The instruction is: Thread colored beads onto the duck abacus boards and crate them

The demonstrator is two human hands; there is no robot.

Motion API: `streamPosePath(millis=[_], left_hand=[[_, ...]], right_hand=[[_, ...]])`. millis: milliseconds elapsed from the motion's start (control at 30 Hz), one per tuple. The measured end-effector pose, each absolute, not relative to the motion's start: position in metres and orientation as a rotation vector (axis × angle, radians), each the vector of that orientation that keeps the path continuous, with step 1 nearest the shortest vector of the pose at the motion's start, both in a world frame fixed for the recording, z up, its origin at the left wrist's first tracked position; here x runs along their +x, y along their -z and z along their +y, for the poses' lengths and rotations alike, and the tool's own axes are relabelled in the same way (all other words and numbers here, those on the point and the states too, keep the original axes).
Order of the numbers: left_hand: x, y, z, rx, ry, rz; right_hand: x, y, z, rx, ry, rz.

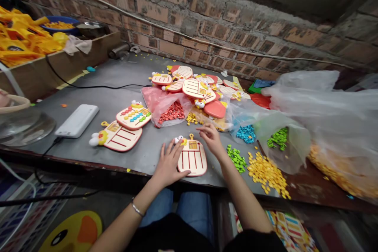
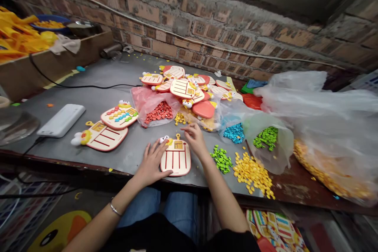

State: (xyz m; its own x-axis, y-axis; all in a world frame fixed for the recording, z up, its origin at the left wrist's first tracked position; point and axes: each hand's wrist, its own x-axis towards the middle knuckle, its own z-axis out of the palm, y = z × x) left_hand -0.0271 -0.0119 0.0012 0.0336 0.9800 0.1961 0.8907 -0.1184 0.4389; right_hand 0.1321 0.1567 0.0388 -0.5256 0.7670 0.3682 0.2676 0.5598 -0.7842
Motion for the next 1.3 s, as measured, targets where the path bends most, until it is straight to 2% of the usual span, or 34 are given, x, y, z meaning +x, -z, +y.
streamPosePath(millis=[233,433,700,967,1200,1300], left_hand=[[-0.026,-0.003,-0.011,2.09,-0.656,1.958],[-0.023,-0.004,-0.01,2.091,-0.611,1.998],[-0.022,-0.001,-0.01,2.126,-0.609,2.017],[-0.023,-0.003,-0.009,2.076,-0.667,1.973],[-0.024,-0.006,-0.007,1.965,-0.668,1.926],[-0.025,-0.004,-0.006,1.966,-0.663,1.887]], right_hand=[[0.161,-0.023,0.129,-0.941,-0.812,-2.306],[0.157,-0.014,0.128,-0.954,-0.428,-2.486],[0.153,-0.008,0.121,-1.056,-0.364,-2.408],[0.168,-0.022,0.114,-0.873,-0.632,-2.457],[0.175,-0.033,0.131,-0.757,-1.078,-2.484],[0.156,-0.025,0.125,-0.75,-1.076,-2.413]])
